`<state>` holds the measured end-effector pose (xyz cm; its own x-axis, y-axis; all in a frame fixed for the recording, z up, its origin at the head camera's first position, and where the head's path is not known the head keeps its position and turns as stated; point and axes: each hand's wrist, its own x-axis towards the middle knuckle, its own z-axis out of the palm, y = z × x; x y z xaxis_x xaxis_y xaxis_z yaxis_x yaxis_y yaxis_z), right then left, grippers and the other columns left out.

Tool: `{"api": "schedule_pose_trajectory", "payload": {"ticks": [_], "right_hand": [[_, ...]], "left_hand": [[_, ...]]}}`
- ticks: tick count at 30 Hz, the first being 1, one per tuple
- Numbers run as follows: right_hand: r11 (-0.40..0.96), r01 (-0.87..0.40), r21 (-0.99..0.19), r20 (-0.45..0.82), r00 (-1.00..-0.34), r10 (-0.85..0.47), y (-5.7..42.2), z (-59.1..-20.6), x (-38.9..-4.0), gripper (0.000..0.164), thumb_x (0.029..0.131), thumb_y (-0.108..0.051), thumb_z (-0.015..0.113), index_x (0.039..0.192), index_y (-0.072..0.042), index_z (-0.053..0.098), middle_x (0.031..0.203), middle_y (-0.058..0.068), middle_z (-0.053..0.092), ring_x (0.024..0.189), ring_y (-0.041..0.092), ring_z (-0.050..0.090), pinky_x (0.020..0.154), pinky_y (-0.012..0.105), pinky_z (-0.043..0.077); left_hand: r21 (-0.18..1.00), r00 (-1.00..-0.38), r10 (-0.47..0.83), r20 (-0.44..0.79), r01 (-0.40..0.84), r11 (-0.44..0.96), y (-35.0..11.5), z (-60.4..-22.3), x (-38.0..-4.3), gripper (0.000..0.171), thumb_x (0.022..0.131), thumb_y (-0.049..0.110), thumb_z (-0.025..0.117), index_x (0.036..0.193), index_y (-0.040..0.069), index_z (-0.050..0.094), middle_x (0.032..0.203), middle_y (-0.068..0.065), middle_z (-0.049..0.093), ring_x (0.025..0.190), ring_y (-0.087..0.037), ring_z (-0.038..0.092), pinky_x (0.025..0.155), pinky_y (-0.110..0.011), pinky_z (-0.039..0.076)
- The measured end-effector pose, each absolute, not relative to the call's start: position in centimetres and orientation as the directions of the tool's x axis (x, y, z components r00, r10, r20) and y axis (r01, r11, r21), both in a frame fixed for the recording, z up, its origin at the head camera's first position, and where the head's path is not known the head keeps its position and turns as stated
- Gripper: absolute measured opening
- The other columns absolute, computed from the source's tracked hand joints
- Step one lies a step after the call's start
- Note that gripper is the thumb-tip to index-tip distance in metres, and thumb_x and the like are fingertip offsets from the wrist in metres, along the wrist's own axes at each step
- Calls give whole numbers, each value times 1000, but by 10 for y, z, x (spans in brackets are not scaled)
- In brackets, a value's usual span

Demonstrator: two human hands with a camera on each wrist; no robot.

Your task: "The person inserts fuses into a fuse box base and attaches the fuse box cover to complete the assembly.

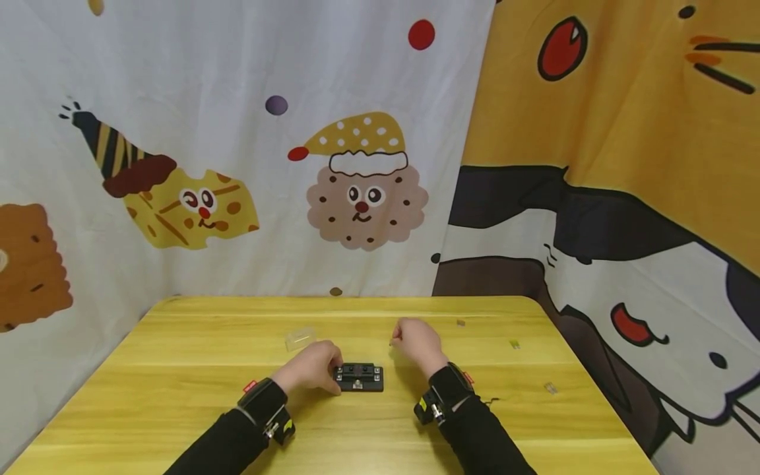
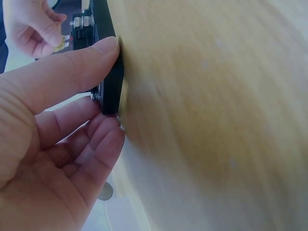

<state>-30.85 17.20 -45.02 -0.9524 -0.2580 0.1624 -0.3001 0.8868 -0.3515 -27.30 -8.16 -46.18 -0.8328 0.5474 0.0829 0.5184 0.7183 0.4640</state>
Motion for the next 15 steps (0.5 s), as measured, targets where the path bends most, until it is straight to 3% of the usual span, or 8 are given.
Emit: {"api": "schedule_pose_trajectory", "payload": {"ticks": [15], "right_hand": [[823,-456,-338,214,-889,-405,131,-441,-289,19,86,-18,79,79,-19,61,76,-8,59,68,9,54,62,29,45]], "left_hand": [[471,-831,549,86,520,713,-80,-462,-272,37,58,16,95,80,6,67,74,2,58,64,-10,48,65,-27,45]]}}
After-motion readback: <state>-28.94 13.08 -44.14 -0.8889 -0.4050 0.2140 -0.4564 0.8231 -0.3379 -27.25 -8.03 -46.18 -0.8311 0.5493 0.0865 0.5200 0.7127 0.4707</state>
